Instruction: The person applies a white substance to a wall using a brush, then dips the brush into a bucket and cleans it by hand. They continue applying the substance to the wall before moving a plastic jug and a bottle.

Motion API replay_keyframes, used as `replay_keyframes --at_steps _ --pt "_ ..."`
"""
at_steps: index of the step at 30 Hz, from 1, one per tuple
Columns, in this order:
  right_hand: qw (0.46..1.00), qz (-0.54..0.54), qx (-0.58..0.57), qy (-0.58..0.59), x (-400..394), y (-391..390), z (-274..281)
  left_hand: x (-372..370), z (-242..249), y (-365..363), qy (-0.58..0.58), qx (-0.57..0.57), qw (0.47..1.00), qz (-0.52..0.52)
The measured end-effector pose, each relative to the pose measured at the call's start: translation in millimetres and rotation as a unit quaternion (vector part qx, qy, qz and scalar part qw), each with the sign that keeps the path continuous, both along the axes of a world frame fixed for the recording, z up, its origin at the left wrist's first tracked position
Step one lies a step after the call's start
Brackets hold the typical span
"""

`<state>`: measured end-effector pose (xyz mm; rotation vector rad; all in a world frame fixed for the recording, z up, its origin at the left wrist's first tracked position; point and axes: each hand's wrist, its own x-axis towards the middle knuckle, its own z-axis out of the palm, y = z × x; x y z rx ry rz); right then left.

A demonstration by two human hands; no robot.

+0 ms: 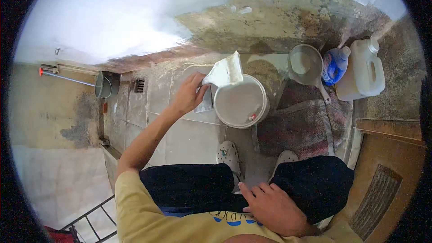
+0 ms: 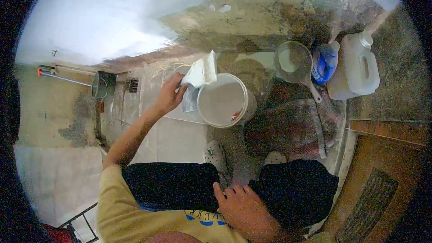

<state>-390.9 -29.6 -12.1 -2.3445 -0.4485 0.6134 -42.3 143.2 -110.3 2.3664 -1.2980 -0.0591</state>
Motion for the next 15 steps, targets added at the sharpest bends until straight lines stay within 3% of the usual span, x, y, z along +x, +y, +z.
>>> replay_keyframes --at_steps 2,4,11,15 --pt "1.000 -0.006 0.013 0.008 -0.4 0.9 0.0 5.5 -3.4 -8.7 0.040 -0.022 0.999 0.014" --pt "1.000 -0.009 0.012 0.007 -0.6 1.9 0.9 13.9 -3.9 -14.2 0.021 -0.032 0.997 0.072" --pt "1.000 0.007 -0.006 0.027 2.8 -0.7 12.0 60.5 -10.5 -3.8 -0.113 -0.134 0.979 0.106" --pt "0.999 0.012 -0.021 0.039 1.0 -2.2 9.2 78.2 -11.4 18.7 -0.110 -0.126 0.973 0.160"
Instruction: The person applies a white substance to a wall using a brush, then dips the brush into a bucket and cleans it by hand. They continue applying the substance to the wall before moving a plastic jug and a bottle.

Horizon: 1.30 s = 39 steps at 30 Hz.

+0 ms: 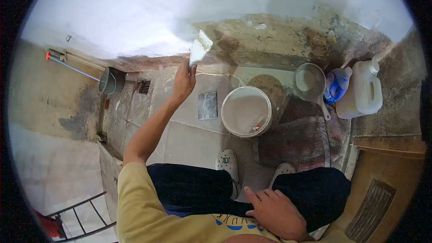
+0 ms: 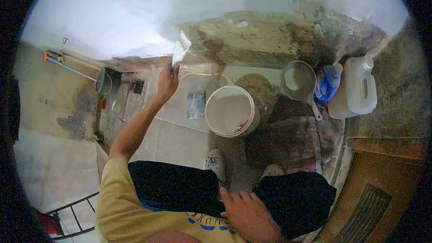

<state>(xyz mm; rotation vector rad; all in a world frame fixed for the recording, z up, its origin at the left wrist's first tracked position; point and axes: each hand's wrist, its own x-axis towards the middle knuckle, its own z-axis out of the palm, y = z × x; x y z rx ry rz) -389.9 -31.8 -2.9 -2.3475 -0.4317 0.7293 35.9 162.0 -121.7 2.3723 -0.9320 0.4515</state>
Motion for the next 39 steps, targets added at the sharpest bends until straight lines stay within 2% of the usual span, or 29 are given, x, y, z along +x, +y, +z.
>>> replay_keyframes --at_steps 6,8,11,23,26,30,32,39 --pt "1.000 -0.007 -0.017 0.021 3.6 -1.8 3.1 16.7 7.0 14.7 0.055 -0.007 0.995 0.089" --pt "1.000 -0.020 -0.010 0.003 2.6 -2.8 1.7 22.7 1.2 13.8 0.083 -0.121 0.985 0.091" --pt "0.999 -0.035 -0.021 -0.013 -0.2 -3.6 1.8 31.5 1.0 10.8 0.101 -0.184 0.974 0.086" --pt "0.998 -0.059 -0.037 0.000 1.8 -2.9 2.4 34.6 6.4 -18.0 -0.037 -0.173 0.979 0.099" --pt "0.997 -0.074 -0.027 -0.008 1.6 -2.2 1.3 37.5 9.6 -23.4 -0.003 -0.112 0.984 0.136" --pt "0.997 -0.072 -0.037 0.005 3.1 -2.3 1.6 39.1 -0.4 -20.7 -0.055 -0.129 0.984 0.112" --pt "0.997 -0.070 -0.041 -0.013 1.3 -1.3 -2.0 42.6 -4.6 -18.4 -0.054 -0.091 0.989 0.101" --pt "0.997 -0.074 -0.035 0.004 4.7 -1.3 1.0 38.3 -21.8 -19.4 -0.002 -0.096 0.987 0.133"
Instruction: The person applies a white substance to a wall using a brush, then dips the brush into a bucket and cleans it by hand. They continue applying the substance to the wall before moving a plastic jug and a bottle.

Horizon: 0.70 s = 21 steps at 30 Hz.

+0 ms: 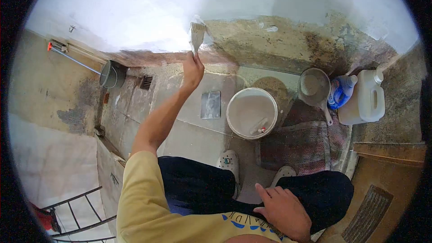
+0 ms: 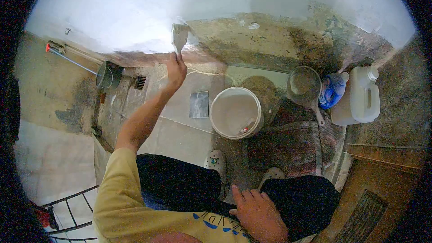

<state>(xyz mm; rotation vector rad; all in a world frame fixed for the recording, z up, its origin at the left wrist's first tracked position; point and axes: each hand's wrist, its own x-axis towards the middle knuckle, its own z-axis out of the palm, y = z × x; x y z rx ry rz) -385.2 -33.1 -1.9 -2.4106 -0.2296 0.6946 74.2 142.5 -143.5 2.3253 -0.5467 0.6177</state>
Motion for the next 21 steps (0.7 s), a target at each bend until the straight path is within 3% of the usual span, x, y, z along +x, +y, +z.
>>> replay_keyframes --at_steps 3,10,15,21 --pt "1.000 -0.004 0.004 -0.007 -0.3 2.2 -1.5 7.8 -19.4 -0.6 -0.018 0.056 0.998 0.020" --pt "1.000 -0.023 -0.005 0.013 0.6 -1.6 1.6 9.5 -39.5 3.6 -0.008 0.034 0.999 0.004" --pt "0.999 -0.023 -0.015 0.024 1.0 -0.7 1.2 2.5 -41.5 1.5 0.081 0.072 0.993 0.038" --pt "1.000 -0.017 -0.001 0.026 5.0 0.3 4.6 2.9 -47.9 2.0 0.103 0.153 0.983 0.019"
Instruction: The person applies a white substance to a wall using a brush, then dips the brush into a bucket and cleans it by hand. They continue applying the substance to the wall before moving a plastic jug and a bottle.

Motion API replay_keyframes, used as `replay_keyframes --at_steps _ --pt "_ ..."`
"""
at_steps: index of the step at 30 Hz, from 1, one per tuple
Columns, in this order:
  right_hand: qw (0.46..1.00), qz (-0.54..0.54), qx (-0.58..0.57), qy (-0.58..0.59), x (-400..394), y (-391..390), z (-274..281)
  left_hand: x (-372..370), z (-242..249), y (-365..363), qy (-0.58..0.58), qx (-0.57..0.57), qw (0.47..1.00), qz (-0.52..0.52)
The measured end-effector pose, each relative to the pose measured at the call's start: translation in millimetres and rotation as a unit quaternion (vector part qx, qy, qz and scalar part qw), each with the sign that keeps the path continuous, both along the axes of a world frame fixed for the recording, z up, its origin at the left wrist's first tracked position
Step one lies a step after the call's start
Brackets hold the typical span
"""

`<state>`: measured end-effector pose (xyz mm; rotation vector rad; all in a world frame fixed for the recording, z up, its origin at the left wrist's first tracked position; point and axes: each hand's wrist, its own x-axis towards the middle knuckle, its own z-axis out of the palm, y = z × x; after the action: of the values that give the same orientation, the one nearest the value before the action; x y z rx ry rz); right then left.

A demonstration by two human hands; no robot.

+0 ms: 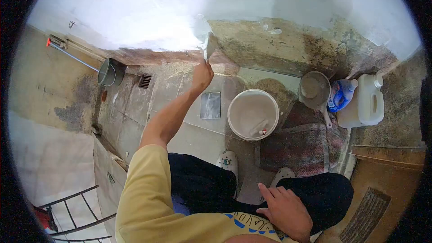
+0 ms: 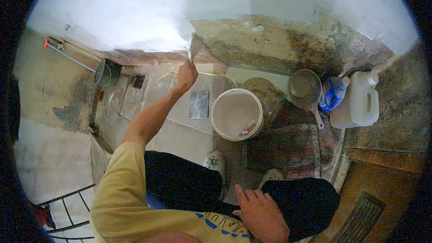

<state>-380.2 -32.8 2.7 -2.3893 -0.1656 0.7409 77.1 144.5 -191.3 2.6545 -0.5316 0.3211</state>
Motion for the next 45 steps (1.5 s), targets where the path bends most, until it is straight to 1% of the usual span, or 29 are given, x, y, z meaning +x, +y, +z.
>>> replay_keyframes --at_steps 2,4,7,9,11,15,19,22,26,29,31,33,34,36,37,39,42,43,45 --pt "1.000 0.000 -0.003 -0.029 -2.2 0.1 -3.0 -0.8 -5.8 -0.3 -0.002 0.001 1.000 0.002" --pt "1.000 -0.002 -0.007 -0.024 -1.8 0.7 -2.1 -1.3 -10.6 -0.5 -0.002 0.001 1.000 0.004" --pt "1.000 -0.009 -0.010 -0.024 -1.8 2.2 -2.8 2.5 -18.6 -0.3 0.000 0.006 1.000 -0.026" --pt "0.999 -0.012 -0.015 -0.029 -0.5 1.7 -1.5 4.9 -25.0 -2.7 0.013 0.026 1.000 -0.001" --pt "1.000 -0.014 -0.005 -0.013 1.2 2.1 3.8 4.6 -26.4 -2.9 0.012 0.031 0.999 -0.007" --pt "1.000 -0.016 -0.010 -0.019 0.4 4.1 0.3 0.4 -22.2 -5.7 0.020 0.051 0.998 -0.010" --pt "0.999 -0.018 0.000 -0.033 -0.3 3.4 -2.5 12.2 -35.1 3.6 0.039 0.042 0.998 -0.012" --pt "0.999 -0.012 -0.003 -0.030 1.5 3.4 -1.4 3.9 -19.2 -3.4 0.047 0.053 0.997 0.005" --pt "1.000 -0.004 -0.021 -0.002 4.4 2.9 -1.5 7.3 -11.7 -9.8 0.042 0.090 0.995 -0.001" --pt "1.000 -0.011 -0.019 -0.013 3.1 1.9 -6.1 4.0 -5.3 -10.7 0.048 0.101 0.994 -0.004" --pt "1.000 -0.022 -0.014 -0.016 2.5 1.1 -4.2 6.3 -10.9 -10.2 0.054 0.095 0.994 -0.004" --pt "0.999 -0.037 -0.012 -0.019 4.7 -1.4 -1.4 13.2 -22.8 -12.7 0.010 0.094 0.996 -0.010" --pt "0.999 -0.035 -0.015 -0.001 6.3 -1.4 0.9 16.9 -31.0 -16.1 0.014 0.092 0.996 -0.013" --pt "0.999 -0.028 -0.011 0.023 6.2 0.6 -0.5 10.9 -21.4 -19.1 0.044 0.118 0.992 -0.030" --pt "0.999 -0.027 -0.020 0.010 4.8 1.1 -2.8 3.7 -17.7 -15.1 0.049 0.121 0.991 -0.027" --pt "0.999 -0.027 -0.031 -0.006 7.4 0.1 -4.5 -2.4 -13.8 -12.6 0.018 0.102 0.994 -0.035" --pt "1.000 -0.023 -0.016 0.010 10.4 2.8 -5.3 4.0 -10.7 -18.6 0.019 0.118 0.992 -0.041" --pt "1.000 -0.013 -0.024 0.013 11.4 3.2 -7.7 3.5 -13.2 -15.7 0.022 0.121 0.992 -0.036" --pt "0.999 0.000 -0.032 0.013 13.0 3.3 -7.9 -0.4 -7.3 -16.6 0.038 0.093 0.995 0.016"
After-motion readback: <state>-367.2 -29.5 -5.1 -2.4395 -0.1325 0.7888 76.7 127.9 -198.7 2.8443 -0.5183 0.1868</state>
